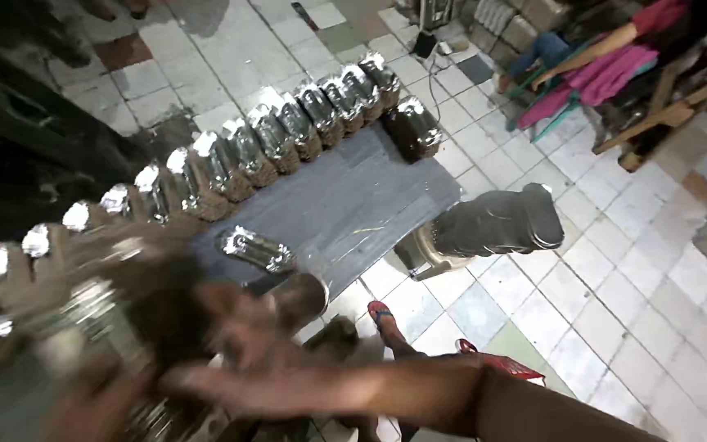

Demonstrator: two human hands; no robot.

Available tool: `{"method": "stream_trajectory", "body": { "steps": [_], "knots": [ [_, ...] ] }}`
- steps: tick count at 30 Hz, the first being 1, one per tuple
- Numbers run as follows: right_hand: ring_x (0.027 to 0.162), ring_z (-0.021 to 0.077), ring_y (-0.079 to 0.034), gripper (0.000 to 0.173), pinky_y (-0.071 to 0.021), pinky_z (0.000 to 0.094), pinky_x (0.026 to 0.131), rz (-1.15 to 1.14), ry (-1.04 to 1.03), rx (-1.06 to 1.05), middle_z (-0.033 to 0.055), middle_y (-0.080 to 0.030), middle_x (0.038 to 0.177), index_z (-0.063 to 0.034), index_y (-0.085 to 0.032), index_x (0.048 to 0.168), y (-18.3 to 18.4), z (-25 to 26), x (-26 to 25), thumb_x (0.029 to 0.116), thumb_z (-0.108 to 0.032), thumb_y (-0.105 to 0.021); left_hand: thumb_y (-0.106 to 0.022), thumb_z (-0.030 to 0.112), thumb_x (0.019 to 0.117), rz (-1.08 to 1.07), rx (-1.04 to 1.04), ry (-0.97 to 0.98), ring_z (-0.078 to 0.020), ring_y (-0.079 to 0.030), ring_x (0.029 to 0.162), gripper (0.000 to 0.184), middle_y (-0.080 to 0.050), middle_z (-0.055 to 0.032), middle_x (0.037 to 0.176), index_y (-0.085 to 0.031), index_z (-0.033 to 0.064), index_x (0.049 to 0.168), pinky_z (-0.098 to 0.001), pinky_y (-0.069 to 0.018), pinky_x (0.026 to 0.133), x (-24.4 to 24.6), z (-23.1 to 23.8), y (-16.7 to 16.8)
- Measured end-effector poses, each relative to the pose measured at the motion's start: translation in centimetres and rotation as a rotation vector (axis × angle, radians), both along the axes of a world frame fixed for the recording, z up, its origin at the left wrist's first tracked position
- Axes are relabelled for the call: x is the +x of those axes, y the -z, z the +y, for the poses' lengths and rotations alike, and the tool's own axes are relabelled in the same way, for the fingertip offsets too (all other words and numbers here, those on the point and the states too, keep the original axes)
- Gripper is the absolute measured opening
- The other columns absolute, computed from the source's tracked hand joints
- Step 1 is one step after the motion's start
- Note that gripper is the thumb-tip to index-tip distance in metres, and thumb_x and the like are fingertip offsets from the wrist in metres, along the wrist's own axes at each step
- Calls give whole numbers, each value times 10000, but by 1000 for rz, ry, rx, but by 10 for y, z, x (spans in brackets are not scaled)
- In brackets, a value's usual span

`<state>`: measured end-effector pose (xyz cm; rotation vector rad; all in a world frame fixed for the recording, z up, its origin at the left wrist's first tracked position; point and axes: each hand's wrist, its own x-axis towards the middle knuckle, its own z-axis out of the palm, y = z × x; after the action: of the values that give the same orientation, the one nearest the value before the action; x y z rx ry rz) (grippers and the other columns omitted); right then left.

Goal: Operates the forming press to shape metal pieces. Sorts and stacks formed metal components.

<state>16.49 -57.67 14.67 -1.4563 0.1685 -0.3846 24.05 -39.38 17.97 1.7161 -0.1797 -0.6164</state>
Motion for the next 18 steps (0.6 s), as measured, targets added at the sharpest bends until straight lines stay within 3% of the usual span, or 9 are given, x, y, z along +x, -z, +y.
{"method": "stream_trajectory", "body": {
  "steps": [2,4,7,10,13,15,18],
  "knots": [
    [1383,296,-502,604,-412,462,1164,149,9,119,214,-482,1534,6,-439,1535,16,-99,-3,1001,-196,-637,-542,215,1031,22,106,-69,9,-632,737,200,-661,81,884,-579,111,1198,-190,-564,640,-3,-158,6],
    [1209,237,-632,545,-519,434,1040,315,50,238,166,-610,1391,-88,-432,1550,47,-188,-5,1060,-301,-542,-505,289,1076,134,184,40,-122,-632,952,353,-650,-72,1106,-558,40,1321,-328,-554,836,1,-267,40],
    [1131,274,-647,541,-526,483,963,501,161,334,168,-648,1313,-138,-481,1509,106,-289,-4,1075,-462,-471,-515,455,1057,274,250,127,-297,-605,1154,539,-620,-198,1285,-549,26,1382,-504,-501,975,10,-381,116],
    [1292,293,-578,605,-478,539,1057,446,215,372,142,-560,1476,-157,-440,1554,149,-349,-5,1059,-503,-480,-484,513,1048,300,242,155,-308,-609,1158,570,-635,-186,1278,-578,46,1361,-531,-501,969,23,-453,171],
    [1352,275,-544,612,-461,505,1114,315,248,357,150,-499,1541,-127,-359,1596,175,-363,-35,1074,-417,-496,-495,477,1034,251,210,134,-208,-631,911,473,-662,-98,1042,-613,71,1245,-440,-541,792,34,-496,198],
    [1285,263,-594,561,-505,453,1072,310,273,397,174,-556,1474,-68,-415,1558,173,-357,-88,1070,-317,-536,-505,458,1028,245,194,124,-188,-634,912,443,-658,-71,1056,-601,103,1276,-433,-553,791,36,-516,207],
    [1123,241,-686,417,-573,401,967,286,333,470,191,-666,1301,55,-553,1404,154,-355,-190,1058,-176,-537,-558,475,974,265,209,90,-234,-634,1059,494,-638,-79,1214,-551,165,1359,-483,-546,859,30,-538,205]
  ]
}}
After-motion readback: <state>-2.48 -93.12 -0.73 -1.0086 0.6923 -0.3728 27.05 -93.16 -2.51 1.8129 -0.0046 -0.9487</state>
